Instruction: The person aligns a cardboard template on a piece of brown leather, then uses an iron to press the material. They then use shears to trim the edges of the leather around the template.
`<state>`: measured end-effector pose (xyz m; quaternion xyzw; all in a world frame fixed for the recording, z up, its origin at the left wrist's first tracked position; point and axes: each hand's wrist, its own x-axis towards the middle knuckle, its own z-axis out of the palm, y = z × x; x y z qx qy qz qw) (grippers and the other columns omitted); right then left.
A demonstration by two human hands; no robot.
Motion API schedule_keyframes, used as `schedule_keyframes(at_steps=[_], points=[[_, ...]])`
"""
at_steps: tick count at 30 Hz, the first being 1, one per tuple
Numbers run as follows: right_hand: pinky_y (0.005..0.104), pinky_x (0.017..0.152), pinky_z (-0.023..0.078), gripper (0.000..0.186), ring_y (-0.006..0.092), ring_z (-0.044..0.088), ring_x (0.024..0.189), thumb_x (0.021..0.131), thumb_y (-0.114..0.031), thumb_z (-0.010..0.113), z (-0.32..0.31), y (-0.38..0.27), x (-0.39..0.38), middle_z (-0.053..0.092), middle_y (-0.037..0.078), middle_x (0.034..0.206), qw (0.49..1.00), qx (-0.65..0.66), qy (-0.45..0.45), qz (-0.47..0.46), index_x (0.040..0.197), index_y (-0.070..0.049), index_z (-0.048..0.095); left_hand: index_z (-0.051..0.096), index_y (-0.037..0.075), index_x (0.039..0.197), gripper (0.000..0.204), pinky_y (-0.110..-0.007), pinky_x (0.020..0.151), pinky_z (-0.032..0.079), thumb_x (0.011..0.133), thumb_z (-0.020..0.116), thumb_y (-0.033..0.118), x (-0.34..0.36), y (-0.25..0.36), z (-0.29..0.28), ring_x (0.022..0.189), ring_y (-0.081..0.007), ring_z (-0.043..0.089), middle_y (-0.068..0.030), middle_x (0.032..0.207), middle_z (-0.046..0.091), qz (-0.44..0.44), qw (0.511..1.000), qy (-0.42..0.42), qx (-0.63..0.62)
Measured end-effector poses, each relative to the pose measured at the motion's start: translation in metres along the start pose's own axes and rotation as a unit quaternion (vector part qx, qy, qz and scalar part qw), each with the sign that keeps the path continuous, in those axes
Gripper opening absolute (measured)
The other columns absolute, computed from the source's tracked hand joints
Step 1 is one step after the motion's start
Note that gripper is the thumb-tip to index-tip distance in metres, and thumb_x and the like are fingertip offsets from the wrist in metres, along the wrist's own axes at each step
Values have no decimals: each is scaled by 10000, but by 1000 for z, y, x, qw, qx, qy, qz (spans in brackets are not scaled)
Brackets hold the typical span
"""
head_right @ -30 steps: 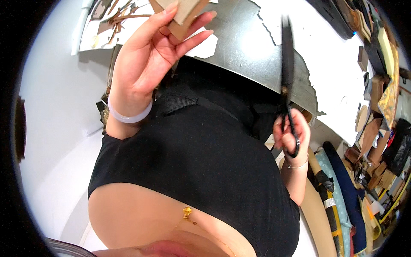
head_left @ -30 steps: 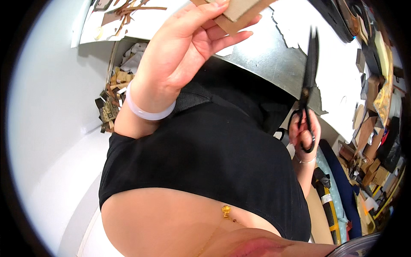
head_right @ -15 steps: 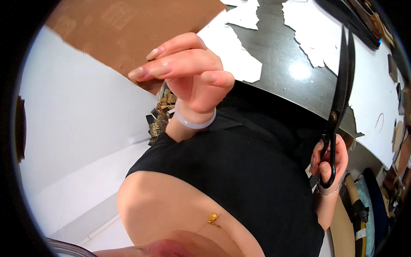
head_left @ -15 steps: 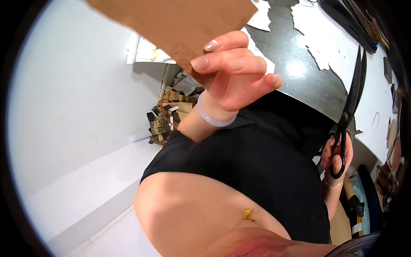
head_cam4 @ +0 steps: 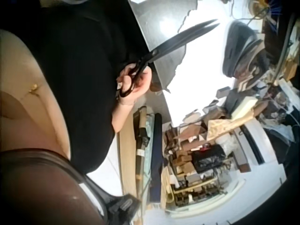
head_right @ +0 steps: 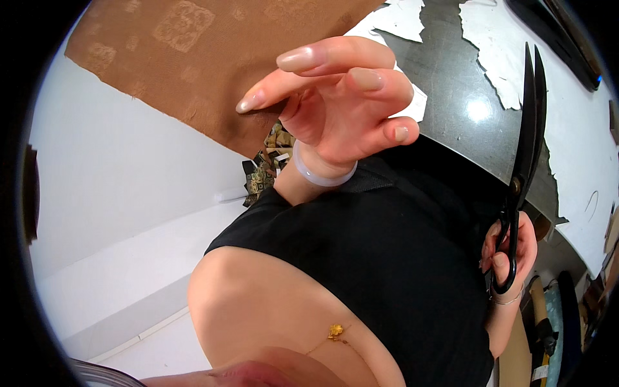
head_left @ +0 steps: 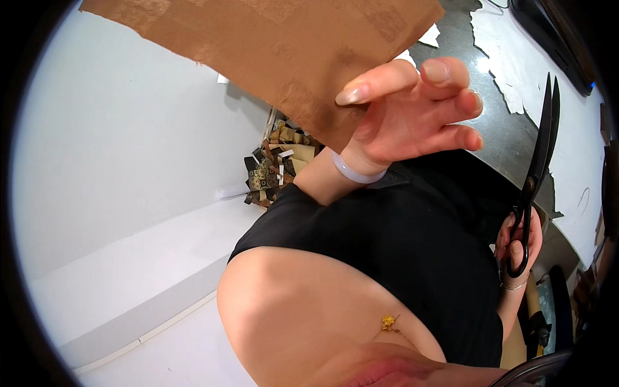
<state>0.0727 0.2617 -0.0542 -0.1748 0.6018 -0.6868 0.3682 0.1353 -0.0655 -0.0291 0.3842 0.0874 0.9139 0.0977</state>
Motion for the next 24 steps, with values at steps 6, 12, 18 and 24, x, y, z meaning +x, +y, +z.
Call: schedule_keyframes(at_steps=[6,12,18,24], points=[[189,523,393,589,60,514,615,782,-410,831,-13,-7,4,558,28,807,996,-33,-44,64,1092,-26,510,627,80,1270,323,-451,1065,421,1009,539,249,-14,2,12,1291,-241,542,11,1304,584,95,938,247,226],[203,625,422,628,68,532,720,759,-447,864,-20,-6,18,549,12,837,984,-29,-147,100,1058,-16,520,480,-34,1381,483,-408,982,523,980,577,216,-3,9,19,1128,-335,665,-166,1256,649,67,692,534,480],[205,637,446,632,66,539,693,721,-420,904,-20,-8,20,564,17,842,977,-50,-182,99,1041,-1,556,503,-58,1351,473,-405,923,591,984,589,229,-2,13,28,1081,-357,688,-209,1227,657,-19,664,519,538],[201,603,451,626,68,550,670,684,-365,938,-22,-15,25,577,15,821,967,-113,-215,71,1035,7,577,589,-42,1226,401,-279,745,591,927,693,205,28,7,55,832,-214,721,-164,1017,716,-74,644,609,457]])
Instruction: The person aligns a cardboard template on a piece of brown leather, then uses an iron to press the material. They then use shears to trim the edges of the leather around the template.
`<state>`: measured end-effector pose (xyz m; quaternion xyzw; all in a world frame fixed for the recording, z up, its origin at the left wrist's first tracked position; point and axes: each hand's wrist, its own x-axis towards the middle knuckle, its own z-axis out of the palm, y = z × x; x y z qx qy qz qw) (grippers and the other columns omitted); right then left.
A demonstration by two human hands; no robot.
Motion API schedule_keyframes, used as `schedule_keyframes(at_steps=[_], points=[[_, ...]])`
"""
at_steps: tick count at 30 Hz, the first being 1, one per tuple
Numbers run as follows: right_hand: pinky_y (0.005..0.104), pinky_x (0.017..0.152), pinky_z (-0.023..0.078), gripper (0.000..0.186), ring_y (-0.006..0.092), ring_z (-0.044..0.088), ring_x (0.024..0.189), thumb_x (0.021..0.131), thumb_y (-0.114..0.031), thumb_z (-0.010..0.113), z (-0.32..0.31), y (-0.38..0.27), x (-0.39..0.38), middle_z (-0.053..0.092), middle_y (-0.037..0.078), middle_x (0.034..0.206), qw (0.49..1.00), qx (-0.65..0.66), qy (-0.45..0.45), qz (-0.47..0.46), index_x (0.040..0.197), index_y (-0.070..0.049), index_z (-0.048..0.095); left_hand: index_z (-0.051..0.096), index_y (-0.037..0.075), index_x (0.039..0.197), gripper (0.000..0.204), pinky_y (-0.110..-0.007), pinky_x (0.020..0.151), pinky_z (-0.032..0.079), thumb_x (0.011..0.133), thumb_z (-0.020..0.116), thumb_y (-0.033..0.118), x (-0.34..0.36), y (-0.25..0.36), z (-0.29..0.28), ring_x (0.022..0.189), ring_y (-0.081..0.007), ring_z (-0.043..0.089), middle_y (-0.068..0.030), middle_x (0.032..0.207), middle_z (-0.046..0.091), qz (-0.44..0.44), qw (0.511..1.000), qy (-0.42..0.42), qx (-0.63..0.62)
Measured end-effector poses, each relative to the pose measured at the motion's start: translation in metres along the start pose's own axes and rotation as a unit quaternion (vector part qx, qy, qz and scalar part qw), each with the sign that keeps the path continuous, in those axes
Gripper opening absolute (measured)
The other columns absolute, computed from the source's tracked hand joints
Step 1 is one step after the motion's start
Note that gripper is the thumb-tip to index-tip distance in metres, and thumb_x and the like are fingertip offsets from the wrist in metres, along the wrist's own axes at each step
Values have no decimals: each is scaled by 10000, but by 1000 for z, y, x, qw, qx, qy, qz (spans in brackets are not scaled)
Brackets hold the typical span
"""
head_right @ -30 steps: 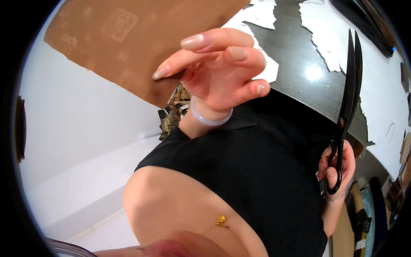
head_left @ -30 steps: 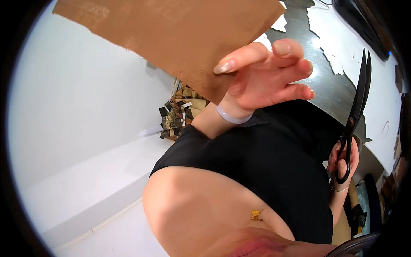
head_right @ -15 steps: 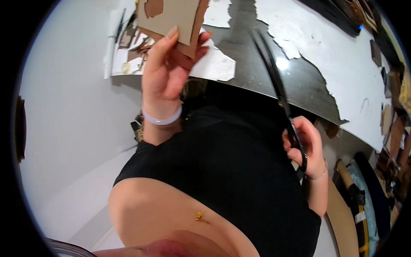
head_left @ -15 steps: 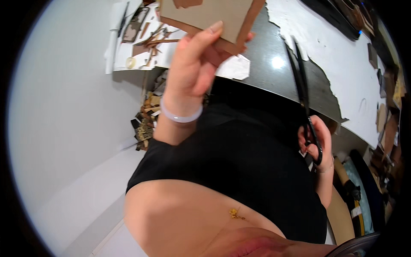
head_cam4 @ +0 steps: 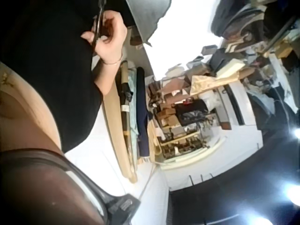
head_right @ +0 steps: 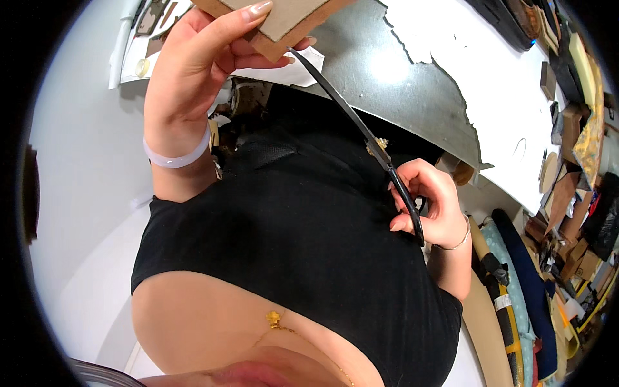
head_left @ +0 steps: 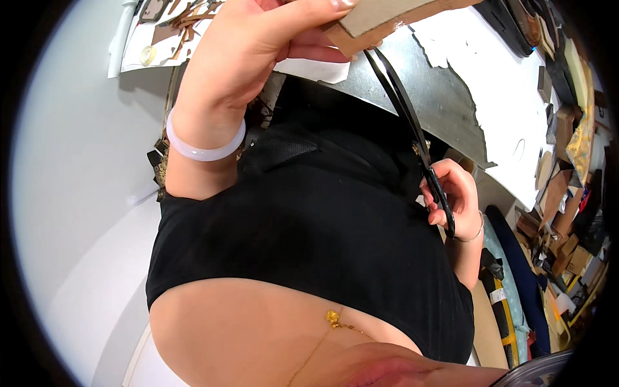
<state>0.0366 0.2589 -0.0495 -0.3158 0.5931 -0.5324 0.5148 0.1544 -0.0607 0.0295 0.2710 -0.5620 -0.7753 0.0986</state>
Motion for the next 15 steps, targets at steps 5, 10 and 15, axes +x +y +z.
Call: schedule_keyframes(at_steps=[5,10,15], points=[[199,595,453,586,64,552,672,693,-322,936,1,-4,-3,586,21,822,998,-49,10,-28,1023,16,590,591,-43,1226,419,-263,728,589,929,689,235,1,-11,-13,817,-202,717,-171,995,716,72,991,-102,-42],[198,597,461,601,59,560,683,682,-351,933,0,-3,-7,592,21,829,995,-90,28,-23,1015,18,594,594,-70,1219,448,-252,714,595,924,692,252,-6,2,9,827,-210,728,-184,991,720,32,998,9,48],[197,604,472,610,63,577,703,673,-377,922,0,-1,-10,596,21,840,993,-108,40,-21,1008,17,599,594,-87,1210,468,-249,712,602,920,693,268,-2,-1,7,817,-216,736,-196,993,723,30,997,5,74]])
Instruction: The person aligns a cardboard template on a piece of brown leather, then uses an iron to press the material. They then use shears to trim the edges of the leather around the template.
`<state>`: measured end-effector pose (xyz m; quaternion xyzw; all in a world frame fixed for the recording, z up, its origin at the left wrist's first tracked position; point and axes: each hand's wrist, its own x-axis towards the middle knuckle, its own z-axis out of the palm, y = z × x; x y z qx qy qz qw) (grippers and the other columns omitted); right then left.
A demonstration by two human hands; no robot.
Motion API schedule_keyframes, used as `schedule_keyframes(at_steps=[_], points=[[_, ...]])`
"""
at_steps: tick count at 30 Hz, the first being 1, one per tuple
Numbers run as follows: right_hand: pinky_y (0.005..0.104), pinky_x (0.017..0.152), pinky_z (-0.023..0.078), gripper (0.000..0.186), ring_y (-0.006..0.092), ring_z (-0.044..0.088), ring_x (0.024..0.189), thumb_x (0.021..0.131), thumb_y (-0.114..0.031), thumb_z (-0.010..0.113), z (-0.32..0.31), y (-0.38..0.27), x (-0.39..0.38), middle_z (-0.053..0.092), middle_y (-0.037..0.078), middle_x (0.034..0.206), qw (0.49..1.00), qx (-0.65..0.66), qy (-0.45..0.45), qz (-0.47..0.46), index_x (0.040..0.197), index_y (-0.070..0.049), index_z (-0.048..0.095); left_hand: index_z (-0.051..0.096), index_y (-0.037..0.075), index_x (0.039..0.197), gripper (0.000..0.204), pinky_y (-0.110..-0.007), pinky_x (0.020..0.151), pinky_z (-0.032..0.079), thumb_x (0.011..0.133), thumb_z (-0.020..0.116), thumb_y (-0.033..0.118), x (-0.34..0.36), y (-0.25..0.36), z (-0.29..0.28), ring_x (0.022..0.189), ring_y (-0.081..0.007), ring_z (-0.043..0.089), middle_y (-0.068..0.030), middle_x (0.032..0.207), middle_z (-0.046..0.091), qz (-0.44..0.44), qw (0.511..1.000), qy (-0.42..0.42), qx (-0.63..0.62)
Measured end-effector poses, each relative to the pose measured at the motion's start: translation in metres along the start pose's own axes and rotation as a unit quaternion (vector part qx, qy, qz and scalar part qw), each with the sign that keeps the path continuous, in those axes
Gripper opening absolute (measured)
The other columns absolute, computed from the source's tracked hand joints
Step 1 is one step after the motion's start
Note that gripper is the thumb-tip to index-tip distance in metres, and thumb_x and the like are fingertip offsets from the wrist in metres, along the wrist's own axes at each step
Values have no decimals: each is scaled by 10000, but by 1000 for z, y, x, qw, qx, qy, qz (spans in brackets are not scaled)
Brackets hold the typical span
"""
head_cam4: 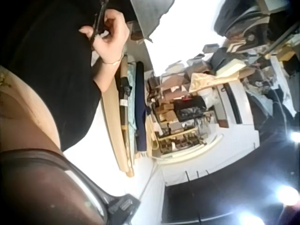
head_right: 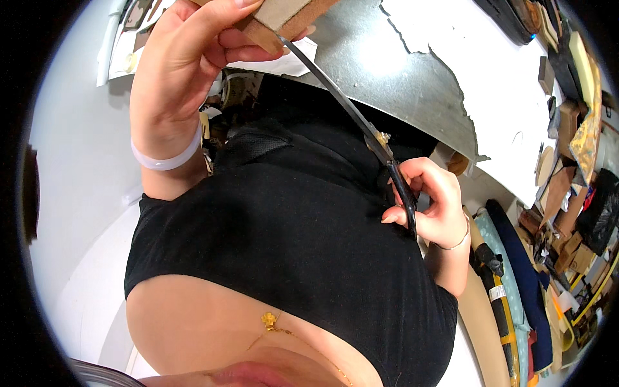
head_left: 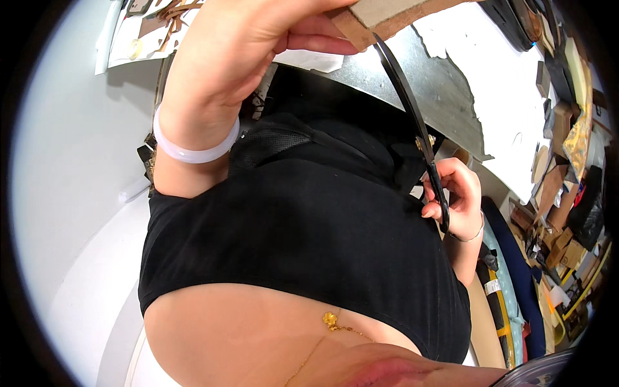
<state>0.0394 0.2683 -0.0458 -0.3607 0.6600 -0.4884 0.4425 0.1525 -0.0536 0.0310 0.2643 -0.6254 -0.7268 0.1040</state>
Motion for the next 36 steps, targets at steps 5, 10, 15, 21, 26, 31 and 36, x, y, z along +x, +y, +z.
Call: schedule_keyframes(at_steps=[5,10,15,21,26,31,36], points=[[201,610,476,628,65,581,714,662,-371,929,-1,1,-1,603,30,872,1000,-5,-4,-6,1025,22,601,592,-89,1207,491,-249,716,600,919,691,295,-4,-3,-2,807,-210,737,-196,986,724,26,1000,-12,-6],[204,618,475,626,64,578,722,663,-351,934,-1,1,-2,601,28,885,1000,2,-2,-1,1037,24,601,592,-85,1202,498,-252,719,598,918,691,311,-9,-2,3,814,-209,737,-195,985,723,37,999,13,10],[205,617,467,612,60,570,722,675,-332,935,-1,2,-4,594,20,877,1000,1,-2,0,1042,26,600,595,-78,1200,496,-251,722,597,914,696,314,-12,2,9,832,-211,737,-189,985,724,28,999,27,23],[197,601,459,610,57,571,715,675,-338,932,1,3,-4,598,19,875,1000,4,2,-5,1043,22,605,600,-75,1200,488,-250,725,594,916,697,308,-12,-1,2,815,-208,732,-183,979,724,36,999,2,-8],[195,604,467,603,54,578,715,676,-334,931,1,1,-6,605,19,865,1000,-3,1,-8,1042,19,607,603,-80,1204,483,-250,731,587,918,696,297,-16,3,3,810,-202,726,-178,970,722,29,999,17,0],[195,610,477,593,50,582,708,673,-325,933,5,-2,-5,609,15,856,1000,-4,14,-11,1034,16,610,606,-85,1197,465,-250,730,584,922,694,279,-19,7,10,819,-202,724,-174,965,722,21,998,40,35],[194,613,477,584,50,585,703,670,-322,934,6,-1,-6,608,12,853,1000,-3,14,-13,1027,12,613,608,-90,1184,449,-248,727,585,927,692,268,-15,0,-4,806,-197,724,-172,953,723,28,1000,-4,-14]])
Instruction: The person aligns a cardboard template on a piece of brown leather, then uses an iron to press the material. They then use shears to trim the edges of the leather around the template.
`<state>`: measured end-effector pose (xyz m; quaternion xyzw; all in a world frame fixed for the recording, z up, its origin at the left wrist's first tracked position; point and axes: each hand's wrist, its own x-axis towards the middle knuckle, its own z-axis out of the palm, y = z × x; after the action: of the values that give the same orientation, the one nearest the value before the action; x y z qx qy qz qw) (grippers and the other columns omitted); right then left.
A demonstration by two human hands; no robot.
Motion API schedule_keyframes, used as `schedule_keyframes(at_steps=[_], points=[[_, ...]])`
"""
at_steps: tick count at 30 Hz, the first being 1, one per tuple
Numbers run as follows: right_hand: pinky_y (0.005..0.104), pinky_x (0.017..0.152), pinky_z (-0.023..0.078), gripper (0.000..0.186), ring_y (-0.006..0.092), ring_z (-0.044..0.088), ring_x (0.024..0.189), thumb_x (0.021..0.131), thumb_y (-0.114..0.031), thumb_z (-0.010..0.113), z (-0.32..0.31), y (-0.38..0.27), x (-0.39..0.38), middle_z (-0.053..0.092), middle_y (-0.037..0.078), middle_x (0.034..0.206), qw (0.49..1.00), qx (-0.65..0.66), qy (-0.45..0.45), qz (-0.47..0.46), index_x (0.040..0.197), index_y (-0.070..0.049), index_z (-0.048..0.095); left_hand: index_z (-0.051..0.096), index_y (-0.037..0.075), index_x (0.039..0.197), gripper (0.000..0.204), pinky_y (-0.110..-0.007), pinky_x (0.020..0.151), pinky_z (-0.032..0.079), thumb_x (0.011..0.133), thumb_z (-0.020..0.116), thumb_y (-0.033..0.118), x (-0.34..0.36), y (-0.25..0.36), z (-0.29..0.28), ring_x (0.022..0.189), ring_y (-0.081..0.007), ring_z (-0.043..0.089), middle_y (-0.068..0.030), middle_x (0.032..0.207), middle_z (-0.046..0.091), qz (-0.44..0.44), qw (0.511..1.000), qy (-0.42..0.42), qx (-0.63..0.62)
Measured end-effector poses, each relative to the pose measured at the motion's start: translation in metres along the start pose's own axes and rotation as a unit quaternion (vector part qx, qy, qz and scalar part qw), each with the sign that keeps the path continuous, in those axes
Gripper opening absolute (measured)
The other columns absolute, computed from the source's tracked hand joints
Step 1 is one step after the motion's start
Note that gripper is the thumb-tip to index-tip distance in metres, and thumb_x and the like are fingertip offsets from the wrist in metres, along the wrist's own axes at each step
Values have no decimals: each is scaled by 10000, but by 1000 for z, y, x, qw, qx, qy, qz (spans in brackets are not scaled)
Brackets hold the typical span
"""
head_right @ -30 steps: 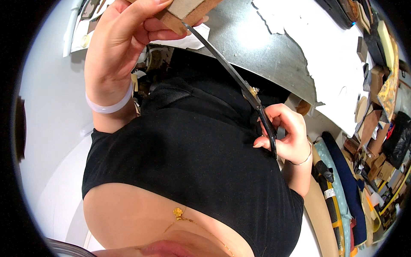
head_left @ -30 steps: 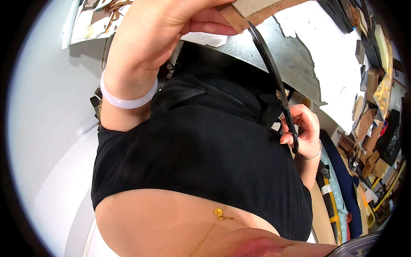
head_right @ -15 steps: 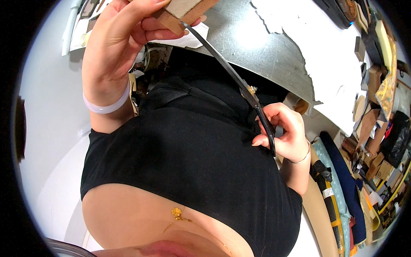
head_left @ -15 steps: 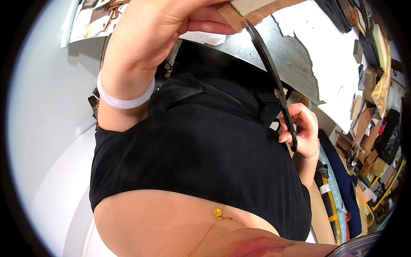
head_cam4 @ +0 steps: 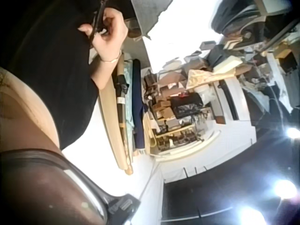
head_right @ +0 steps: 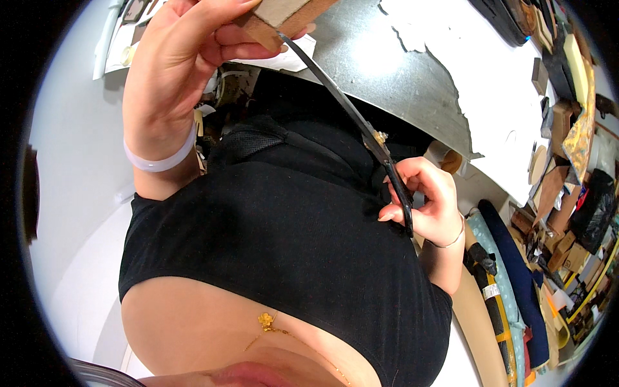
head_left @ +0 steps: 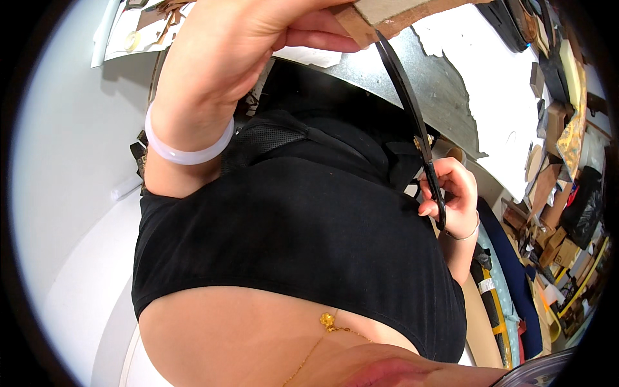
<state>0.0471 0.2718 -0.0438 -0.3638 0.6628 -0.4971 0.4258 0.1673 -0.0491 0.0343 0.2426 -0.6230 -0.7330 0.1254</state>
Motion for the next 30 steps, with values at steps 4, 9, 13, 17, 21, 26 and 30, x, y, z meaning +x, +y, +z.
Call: schedule_keyframes(at_steps=[4,9,13,17,21,26,30], points=[[191,611,473,587,49,584,701,668,-324,936,-1,1,-1,608,10,849,1000,-7,-4,3,1027,9,612,609,-91,1175,428,-239,717,584,928,694,249,-5,2,4,785,-190,723,-167,935,723,3,1000,14,-11],[190,605,469,592,48,583,696,667,-332,935,0,1,-1,608,11,847,1000,-12,-2,0,1028,7,610,608,-92,1172,417,-234,710,586,932,693,238,-3,2,2,775,-187,724,-167,928,723,-2,1000,12,-9],[191,601,470,595,49,584,695,666,-342,933,-1,2,-1,606,12,844,1000,-14,-4,0,1026,5,610,605,-90,1177,420,-236,707,589,933,693,240,-3,8,9,768,-187,724,-169,934,722,-26,999,38,5],[192,597,470,597,50,584,695,666,-351,930,0,1,0,604,12,843,1000,-15,-4,1,1023,4,610,601,-85,1189,440,-233,699,588,934,692,261,-3,0,2,761,-190,723,-171,949,720,23,1000,6,-4],[193,597,472,599,51,580,691,666,-356,927,0,1,0,602,11,840,1000,-3,-3,0,1021,6,607,596,-87,1198,461,-230,692,588,934,691,279,-2,0,2,765,-195,725,-172,959,720,36,999,4,6],[193,596,474,599,50,574,683,670,-352,926,-1,1,0,601,8,833,1000,0,-7,3,1024,9,606,592,-89,1202,473,-230,689,589,929,697,283,-1,6,8,768,-194,727,-176,961,720,-14,999,34,18],[187,589,465,604,49,577,686,670,-358,925,-1,3,0,600,8,833,1000,1,-8,-4,1028,9,605,592,-89,1204,457,-234,697,591,936,687,268,-2,3,4,779,-195,729,-179,966,719,7,1000,11,4]])
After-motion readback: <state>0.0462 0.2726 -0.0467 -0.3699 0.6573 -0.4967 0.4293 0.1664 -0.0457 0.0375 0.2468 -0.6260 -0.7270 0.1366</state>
